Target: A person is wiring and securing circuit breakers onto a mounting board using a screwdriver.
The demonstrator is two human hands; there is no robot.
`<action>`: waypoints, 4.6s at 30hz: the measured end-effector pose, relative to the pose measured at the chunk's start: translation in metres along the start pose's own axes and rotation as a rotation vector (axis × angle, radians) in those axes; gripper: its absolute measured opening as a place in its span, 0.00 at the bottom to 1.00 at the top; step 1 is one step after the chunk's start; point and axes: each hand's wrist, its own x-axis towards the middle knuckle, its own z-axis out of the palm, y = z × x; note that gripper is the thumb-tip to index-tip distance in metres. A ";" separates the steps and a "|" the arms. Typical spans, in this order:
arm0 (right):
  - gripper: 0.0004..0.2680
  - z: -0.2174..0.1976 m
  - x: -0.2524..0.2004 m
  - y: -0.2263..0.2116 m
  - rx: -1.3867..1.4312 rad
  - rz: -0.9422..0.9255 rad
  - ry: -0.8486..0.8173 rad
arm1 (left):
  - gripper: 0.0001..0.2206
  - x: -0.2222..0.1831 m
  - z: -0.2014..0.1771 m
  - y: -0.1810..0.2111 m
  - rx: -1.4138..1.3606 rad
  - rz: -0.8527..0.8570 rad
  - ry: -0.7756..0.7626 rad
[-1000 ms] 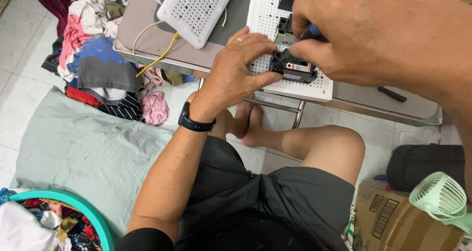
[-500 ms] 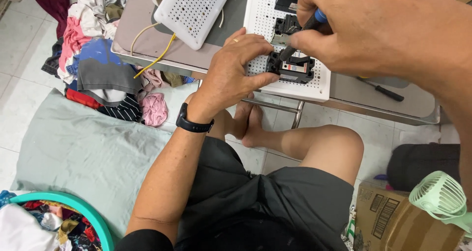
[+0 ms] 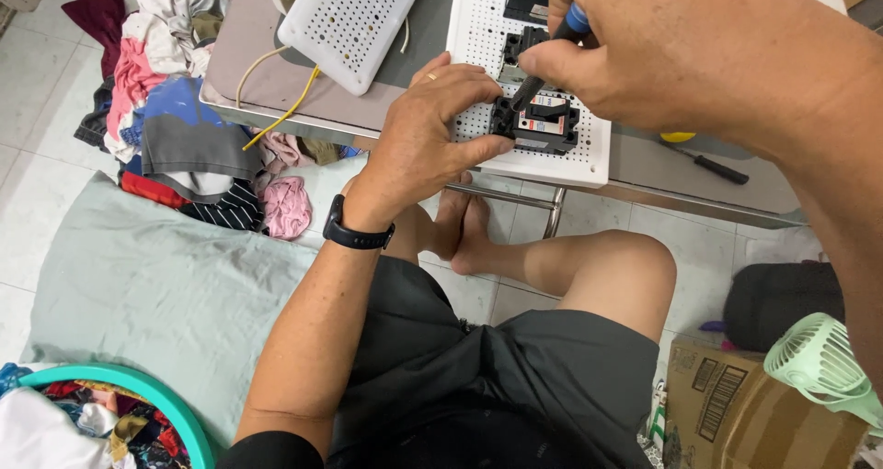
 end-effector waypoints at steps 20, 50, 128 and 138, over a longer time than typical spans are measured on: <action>0.05 -0.001 -0.027 0.038 0.542 -0.200 0.528 | 0.20 0.003 -0.002 0.001 0.006 0.013 -0.017; 0.06 0.118 0.036 0.141 0.903 0.397 0.904 | 0.18 0.037 -0.018 0.002 -0.050 0.000 -0.161; 0.05 0.061 0.032 0.115 0.802 0.274 0.530 | 0.16 0.036 -0.020 0.001 -0.074 0.008 -0.144; 0.05 0.052 0.037 0.119 0.718 0.147 0.493 | 0.16 0.037 -0.020 0.001 -0.078 0.014 -0.137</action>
